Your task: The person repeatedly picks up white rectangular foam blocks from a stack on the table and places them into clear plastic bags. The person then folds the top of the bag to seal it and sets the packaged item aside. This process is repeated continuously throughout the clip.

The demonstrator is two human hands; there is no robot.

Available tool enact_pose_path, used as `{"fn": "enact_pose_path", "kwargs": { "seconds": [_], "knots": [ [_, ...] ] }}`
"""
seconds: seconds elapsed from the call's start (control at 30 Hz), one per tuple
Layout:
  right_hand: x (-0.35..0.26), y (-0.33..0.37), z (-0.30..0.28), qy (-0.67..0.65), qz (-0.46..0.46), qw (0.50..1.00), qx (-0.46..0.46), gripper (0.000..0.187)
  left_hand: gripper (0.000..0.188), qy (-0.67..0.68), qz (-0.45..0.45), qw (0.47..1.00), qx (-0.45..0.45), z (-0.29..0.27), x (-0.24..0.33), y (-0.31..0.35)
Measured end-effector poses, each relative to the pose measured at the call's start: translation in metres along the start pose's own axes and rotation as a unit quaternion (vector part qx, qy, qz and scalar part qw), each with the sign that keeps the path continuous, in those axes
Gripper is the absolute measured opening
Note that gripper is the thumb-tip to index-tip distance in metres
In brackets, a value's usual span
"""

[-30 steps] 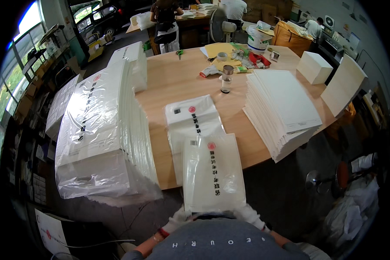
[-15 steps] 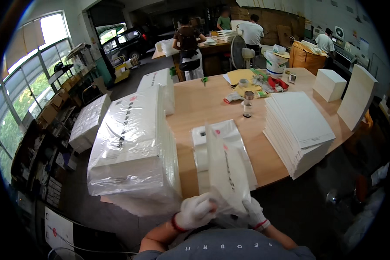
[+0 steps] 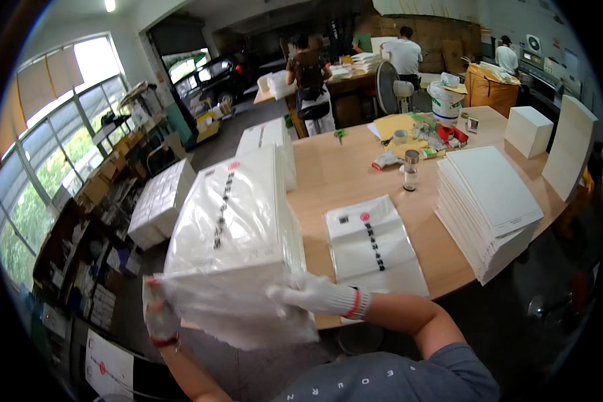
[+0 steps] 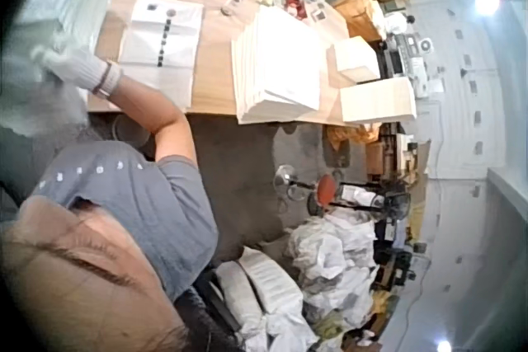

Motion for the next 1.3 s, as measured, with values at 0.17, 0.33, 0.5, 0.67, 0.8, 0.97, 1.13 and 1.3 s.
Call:
{"fn": "enact_pose_path", "kwargs": {
  "seconds": [0.17,0.33,0.5,0.67,0.8,0.97,1.13,1.3],
  "knots": [
    [-0.007,-0.03,-0.133,-0.131,-0.084,0.968,0.194,0.043,0.045,0.08,-0.156,0.955,0.238,-0.096,-0.058,-0.042],
    [0.02,-0.132,-0.201,0.106,0.013,0.941,0.321,0.077,0.063,-0.031,-0.335,0.938,-0.081,-0.026,-0.17,-0.124],
    [0.026,-0.161,-0.161,0.057,0.024,0.95,0.307,0.079,0.062,-0.089,-0.285,0.953,-0.045,-0.007,-0.104,-0.111],
    [0.034,-0.176,-0.17,0.088,-0.013,0.936,0.34,0.083,0.062,-0.096,-0.24,0.966,-0.015,-0.01,-0.069,-0.095],
    [0.03,-0.172,-0.166,0.053,-0.01,0.937,0.346,0.085,0.062,-0.096,-0.208,0.973,0.013,-0.021,-0.047,-0.088],
    [-0.004,-0.133,-0.139,0.211,-0.13,0.928,0.277,0.068,0.062,-0.095,-0.165,0.981,0.029,-0.001,-0.037,-0.118],
    [-0.032,0.004,0.033,0.452,-0.423,0.785,-0.032,0.043,0.066,-0.611,0.063,0.78,-0.115,-0.014,-0.022,0.031],
    [0.222,0.127,0.001,0.533,0.122,0.822,-0.157,0.031,0.042,-0.694,-0.008,0.69,-0.206,0.088,-0.19,0.23]
  ]
}}
Point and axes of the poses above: each hand's wrist, its own y-axis away from the middle knuckle, its own z-axis out of the palm, x = y × z, the point moved 9 cm from there along -y, towards the middle knuckle, and after that the axes turned 3 degrees about y, right-handed, at the moved point
